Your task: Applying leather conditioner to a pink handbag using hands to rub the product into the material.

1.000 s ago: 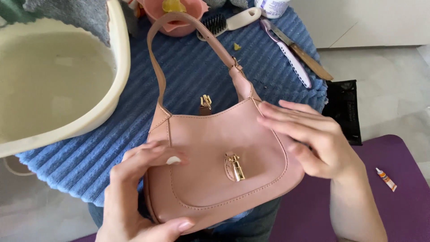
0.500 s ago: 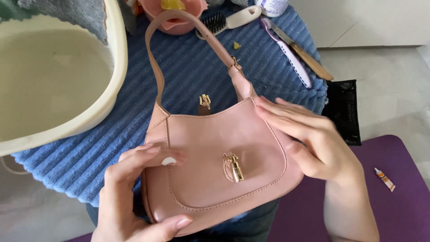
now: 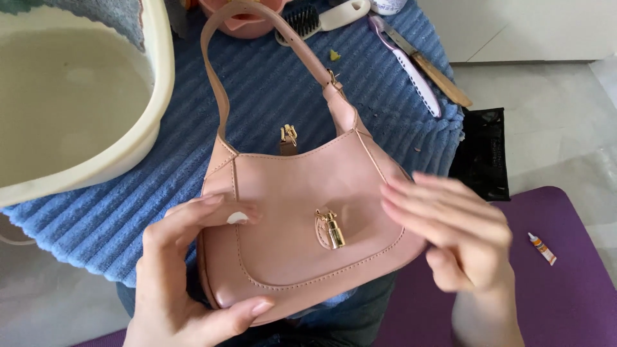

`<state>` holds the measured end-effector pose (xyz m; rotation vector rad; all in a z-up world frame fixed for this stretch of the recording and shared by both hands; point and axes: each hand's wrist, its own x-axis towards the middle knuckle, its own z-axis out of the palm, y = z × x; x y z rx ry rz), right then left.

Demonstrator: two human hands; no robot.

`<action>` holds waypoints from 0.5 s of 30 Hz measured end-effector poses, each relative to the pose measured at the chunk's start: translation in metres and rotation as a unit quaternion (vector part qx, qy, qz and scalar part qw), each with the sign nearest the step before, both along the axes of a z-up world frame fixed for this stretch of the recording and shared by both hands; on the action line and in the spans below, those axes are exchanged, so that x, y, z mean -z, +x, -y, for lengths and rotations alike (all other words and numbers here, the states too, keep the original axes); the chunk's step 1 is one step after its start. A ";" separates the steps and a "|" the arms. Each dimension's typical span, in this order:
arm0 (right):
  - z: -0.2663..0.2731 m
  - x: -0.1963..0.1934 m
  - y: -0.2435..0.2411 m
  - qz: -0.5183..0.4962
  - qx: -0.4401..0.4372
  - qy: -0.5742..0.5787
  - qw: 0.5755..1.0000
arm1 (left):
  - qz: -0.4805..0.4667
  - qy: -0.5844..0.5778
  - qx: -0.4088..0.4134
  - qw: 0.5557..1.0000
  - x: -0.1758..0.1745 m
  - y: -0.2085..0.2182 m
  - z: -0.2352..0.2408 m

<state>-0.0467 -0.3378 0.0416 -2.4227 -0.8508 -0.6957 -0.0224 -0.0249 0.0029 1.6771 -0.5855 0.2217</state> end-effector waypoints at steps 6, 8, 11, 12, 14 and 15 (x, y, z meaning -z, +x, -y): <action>-0.022 0.007 -0.039 0.053 0.117 0.059 0.990 | -0.002 0.009 0.002 1.000 -0.003 0.001 0.000; -0.021 0.007 -0.038 0.057 0.095 0.065 0.992 | 0.003 0.006 0.003 1.000 -0.003 0.001 -0.001; -0.005 0.015 -0.021 0.026 0.054 0.052 0.997 | -0.003 0.008 0.003 1.000 -0.003 0.001 -0.002; 0.003 0.018 -0.013 -0.009 0.034 0.033 0.999 | -0.011 0.013 0.000 1.000 -0.003 0.000 -0.002; 0.009 0.022 0.006 -0.029 0.034 0.021 0.999 | -0.007 0.009 0.004 1.000 0.000 0.000 -0.002; 0.012 0.023 0.016 -0.048 0.032 0.011 0.998 | -0.002 0.007 0.005 1.000 0.002 0.000 -0.003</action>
